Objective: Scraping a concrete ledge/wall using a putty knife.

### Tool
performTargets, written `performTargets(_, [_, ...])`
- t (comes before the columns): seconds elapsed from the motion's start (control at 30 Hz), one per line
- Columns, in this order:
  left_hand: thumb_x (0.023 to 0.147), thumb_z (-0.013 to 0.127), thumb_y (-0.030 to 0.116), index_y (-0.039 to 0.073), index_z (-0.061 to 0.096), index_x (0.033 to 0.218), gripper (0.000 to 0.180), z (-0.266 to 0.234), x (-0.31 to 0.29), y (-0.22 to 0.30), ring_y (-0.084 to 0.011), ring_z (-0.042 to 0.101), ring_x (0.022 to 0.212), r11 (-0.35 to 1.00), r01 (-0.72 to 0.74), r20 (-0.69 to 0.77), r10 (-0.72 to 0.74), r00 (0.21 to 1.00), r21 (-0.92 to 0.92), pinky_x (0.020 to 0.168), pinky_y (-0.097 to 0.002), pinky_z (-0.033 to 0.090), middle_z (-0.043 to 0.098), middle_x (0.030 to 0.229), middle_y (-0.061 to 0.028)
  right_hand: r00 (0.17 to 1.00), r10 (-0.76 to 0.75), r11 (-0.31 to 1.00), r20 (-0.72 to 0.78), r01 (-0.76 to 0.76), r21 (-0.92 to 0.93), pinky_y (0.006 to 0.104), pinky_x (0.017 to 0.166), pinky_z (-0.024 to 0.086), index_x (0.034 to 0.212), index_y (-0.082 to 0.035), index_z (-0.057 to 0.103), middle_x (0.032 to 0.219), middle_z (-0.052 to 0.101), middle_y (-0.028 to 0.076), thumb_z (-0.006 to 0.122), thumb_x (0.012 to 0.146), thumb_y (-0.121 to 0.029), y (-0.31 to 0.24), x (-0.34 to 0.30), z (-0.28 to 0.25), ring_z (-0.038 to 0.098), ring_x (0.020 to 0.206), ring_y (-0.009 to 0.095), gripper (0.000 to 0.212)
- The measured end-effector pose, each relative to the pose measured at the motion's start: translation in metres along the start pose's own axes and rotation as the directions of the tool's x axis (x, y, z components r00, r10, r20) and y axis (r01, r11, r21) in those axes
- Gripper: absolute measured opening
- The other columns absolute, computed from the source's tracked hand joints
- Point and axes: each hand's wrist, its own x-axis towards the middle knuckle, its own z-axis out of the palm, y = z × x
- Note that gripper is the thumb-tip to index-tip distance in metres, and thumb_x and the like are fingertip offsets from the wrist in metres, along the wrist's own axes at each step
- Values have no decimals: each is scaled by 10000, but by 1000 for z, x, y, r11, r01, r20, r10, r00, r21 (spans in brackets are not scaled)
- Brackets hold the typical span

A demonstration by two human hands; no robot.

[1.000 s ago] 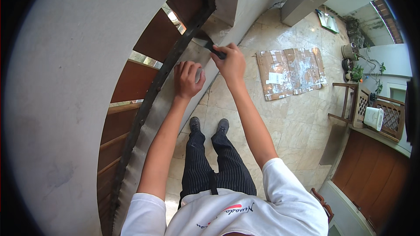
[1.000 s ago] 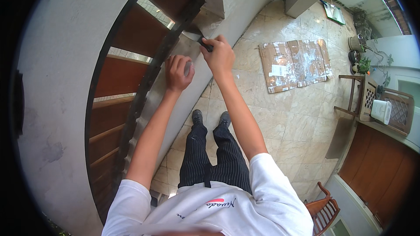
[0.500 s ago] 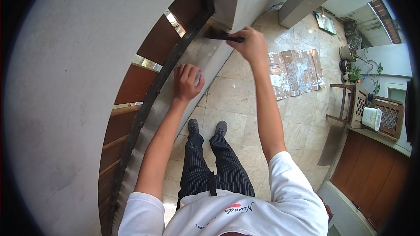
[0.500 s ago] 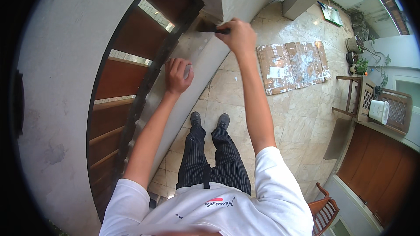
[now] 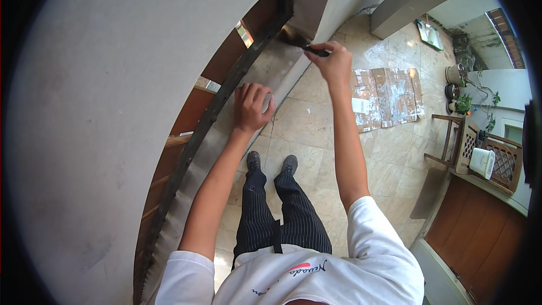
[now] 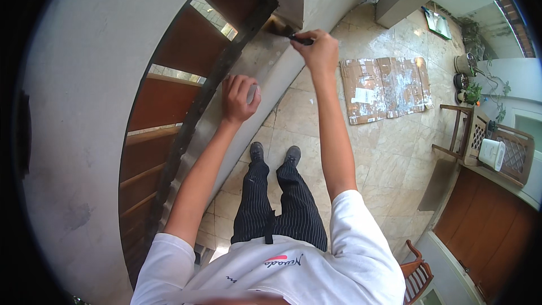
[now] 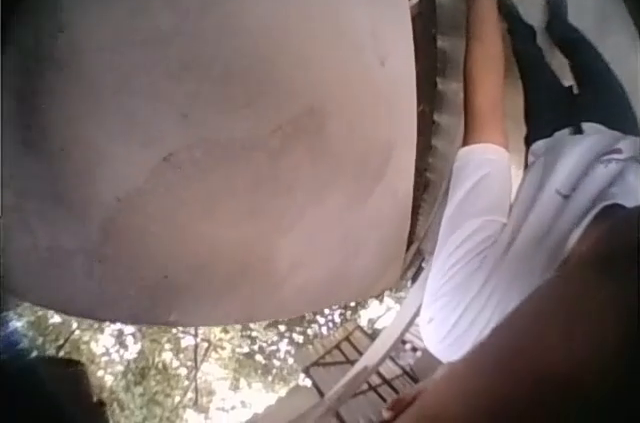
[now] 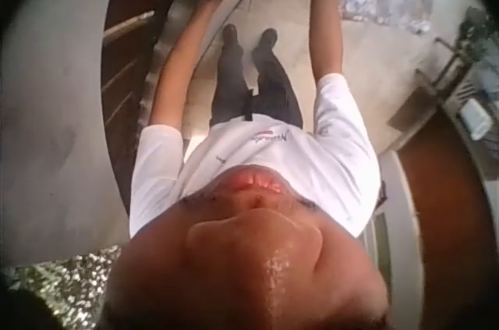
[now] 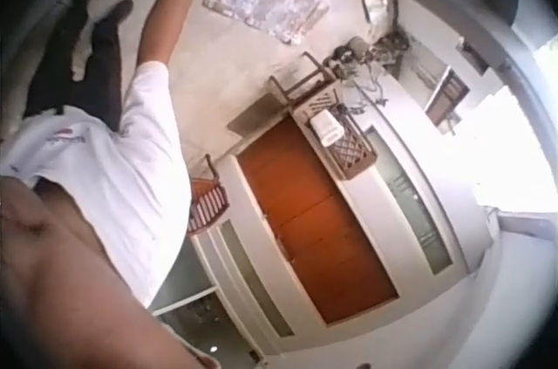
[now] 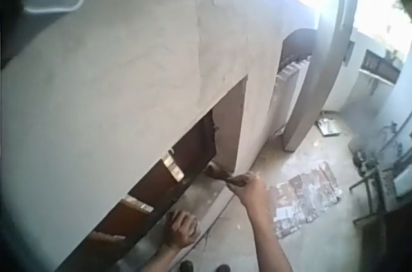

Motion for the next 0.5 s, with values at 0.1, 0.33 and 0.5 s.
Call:
performTargets(0.1, [743, 634, 172, 106, 576, 873, 158, -1, 3, -3, -251, 537, 851, 1000, 12, -7, -13, 1000, -13, 745, -385, 404, 554, 884, -48, 998, -51, 996, 38, 48, 70, 309, 700, 538, 888, -111, 764, 850, 718, 90, 822, 679, -195, 10, 15, -10, 691, 738, 226, 233])
performTargets(0.33, [741, 633, 158, 105, 578, 870, 149, 1, 3, -1, -253, 535, 836, 1000, 6, 7, -5, 1000, -13, 738, -383, 401, 555, 877, -44, 998, -69, 989, 0, 68, 129, 327, 715, 530, 892, -116, 759, 862, 710, 112, 814, 688, -213, 29, 14, 3, 689, 792, 253, 233])
performTargets(0.5, [739, 635, 156, 108, 581, 870, 149, -3, 1, -3, -253, 534, 831, 1000, -6, 34, 5, 999, 3, 735, -382, 399, 555, 871, -42, 998, -68, 998, 8, 68, -8, 387, 739, 514, 917, -126, 737, 870, 687, 129, 803, 694, -231, -1, 8, 25, 661, 824, 296, 255])
